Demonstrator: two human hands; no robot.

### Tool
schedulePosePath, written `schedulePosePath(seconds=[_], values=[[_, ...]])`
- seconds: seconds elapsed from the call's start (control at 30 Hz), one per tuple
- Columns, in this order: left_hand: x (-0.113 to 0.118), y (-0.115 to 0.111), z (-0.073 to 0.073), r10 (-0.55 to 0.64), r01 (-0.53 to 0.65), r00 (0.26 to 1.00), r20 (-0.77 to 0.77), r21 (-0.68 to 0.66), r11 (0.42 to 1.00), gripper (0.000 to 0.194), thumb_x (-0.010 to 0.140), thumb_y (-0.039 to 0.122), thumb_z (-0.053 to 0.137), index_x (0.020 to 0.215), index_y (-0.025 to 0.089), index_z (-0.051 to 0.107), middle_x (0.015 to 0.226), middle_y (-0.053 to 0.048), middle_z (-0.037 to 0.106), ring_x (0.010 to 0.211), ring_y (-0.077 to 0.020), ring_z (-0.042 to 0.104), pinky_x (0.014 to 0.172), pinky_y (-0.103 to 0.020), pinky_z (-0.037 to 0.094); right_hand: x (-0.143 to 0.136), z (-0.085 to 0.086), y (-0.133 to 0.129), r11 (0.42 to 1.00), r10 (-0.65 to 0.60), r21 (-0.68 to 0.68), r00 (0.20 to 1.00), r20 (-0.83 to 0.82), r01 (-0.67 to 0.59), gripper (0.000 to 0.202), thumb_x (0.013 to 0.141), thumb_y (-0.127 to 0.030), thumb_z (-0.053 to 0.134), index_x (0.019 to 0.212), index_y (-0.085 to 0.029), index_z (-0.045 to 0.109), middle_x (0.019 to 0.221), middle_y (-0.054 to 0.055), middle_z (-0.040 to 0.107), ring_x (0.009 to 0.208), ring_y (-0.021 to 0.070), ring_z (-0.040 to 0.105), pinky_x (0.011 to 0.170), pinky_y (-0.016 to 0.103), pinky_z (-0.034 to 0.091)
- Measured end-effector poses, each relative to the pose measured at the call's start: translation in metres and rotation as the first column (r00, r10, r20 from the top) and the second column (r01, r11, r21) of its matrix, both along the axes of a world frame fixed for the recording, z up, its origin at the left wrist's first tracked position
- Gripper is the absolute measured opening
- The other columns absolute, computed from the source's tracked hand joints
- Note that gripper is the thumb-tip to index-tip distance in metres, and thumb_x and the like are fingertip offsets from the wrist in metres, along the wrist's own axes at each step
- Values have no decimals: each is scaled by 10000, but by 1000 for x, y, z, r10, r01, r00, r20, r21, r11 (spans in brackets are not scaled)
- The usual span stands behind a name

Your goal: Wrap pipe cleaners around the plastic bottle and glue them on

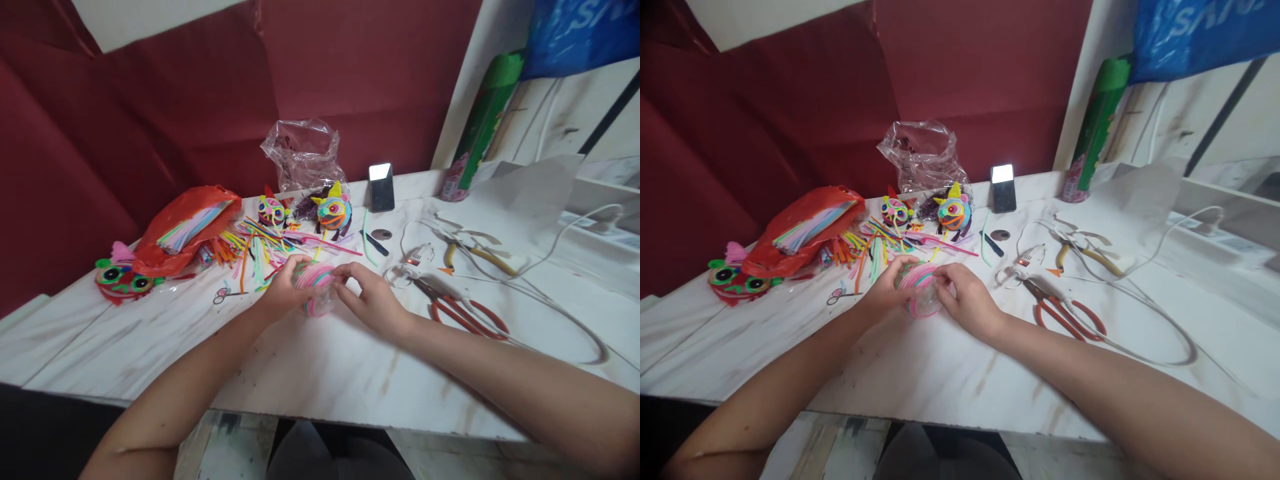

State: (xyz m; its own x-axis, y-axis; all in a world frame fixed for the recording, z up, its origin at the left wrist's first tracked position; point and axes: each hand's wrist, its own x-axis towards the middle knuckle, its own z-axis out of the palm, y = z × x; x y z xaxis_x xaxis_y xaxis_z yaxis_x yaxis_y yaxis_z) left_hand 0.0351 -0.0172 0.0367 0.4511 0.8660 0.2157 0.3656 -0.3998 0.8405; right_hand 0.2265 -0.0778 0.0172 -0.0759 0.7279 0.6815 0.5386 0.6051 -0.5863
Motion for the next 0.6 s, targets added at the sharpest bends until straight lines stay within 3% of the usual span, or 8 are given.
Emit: schedulePosePath(seconds=[0.2, 0.33, 0.4, 0.5, 0.6], values=[[0, -1, -2, 2, -2, 1000, -12, 25, 1000, 598, 639, 431, 752, 1131, 217, 488, 1104, -55, 569, 1055, -248, 543, 913, -361, 435, -3, 2, -2, 1000, -8, -23, 1000, -16, 8, 49, 857, -228, 554, 880, -204, 591, 790, 46, 635, 745, 177, 607, 657, 303, 499], [2, -5, 1, -14, 14, 1000, -3, 49, 999, 609, 616, 428, 752, 1119, 217, 480, 1113, -60, 563, 1071, -257, 530, 935, -376, 424, -2, 8, -4, 983, 24, -180, 992, -125, -46, 129, 847, -275, 544, 754, -193, 580, 675, 11, 577, 630, 149, 537, 579, 281, 437], [2, -6, 1, -9, 9, 1000, -4, 55, 998, 605, 611, 429, 751, 1110, 215, 483, 1103, -62, 563, 1059, -258, 532, 930, -379, 424, -2, 11, -3, 935, 78, -319, 966, -246, -157, 190, 834, -334, 549, 708, -192, 561, 614, -18, 538, 561, 125, 488, 543, 267, 401], [2, -6, 1, 1, -1, 1000, -3, 62, 998, 599, 608, 407, 755, 1108, 215, 488, 1083, -59, 568, 1046, -260, 536, 922, -377, 427, -2, 13, 0, 820, 118, -470, 899, -422, -328, 283, 793, -437, 583, 659, -190, 544, 549, -49, 494, 489, 94, 424, 488, 244, 349], [2, -4, -1, 20, -20, 1000, 11, 42, 999, 591, 602, 397, 759, 1099, 216, 494, 1071, -57, 571, 1031, -260, 543, 902, -371, 439, -1, 17, 3, 803, 80, -486, 871, -484, -344, 286, 780, -446, 597, 687, -177, 573, 542, -53, 508, 467, 77, 400, 474, 234, 339]])
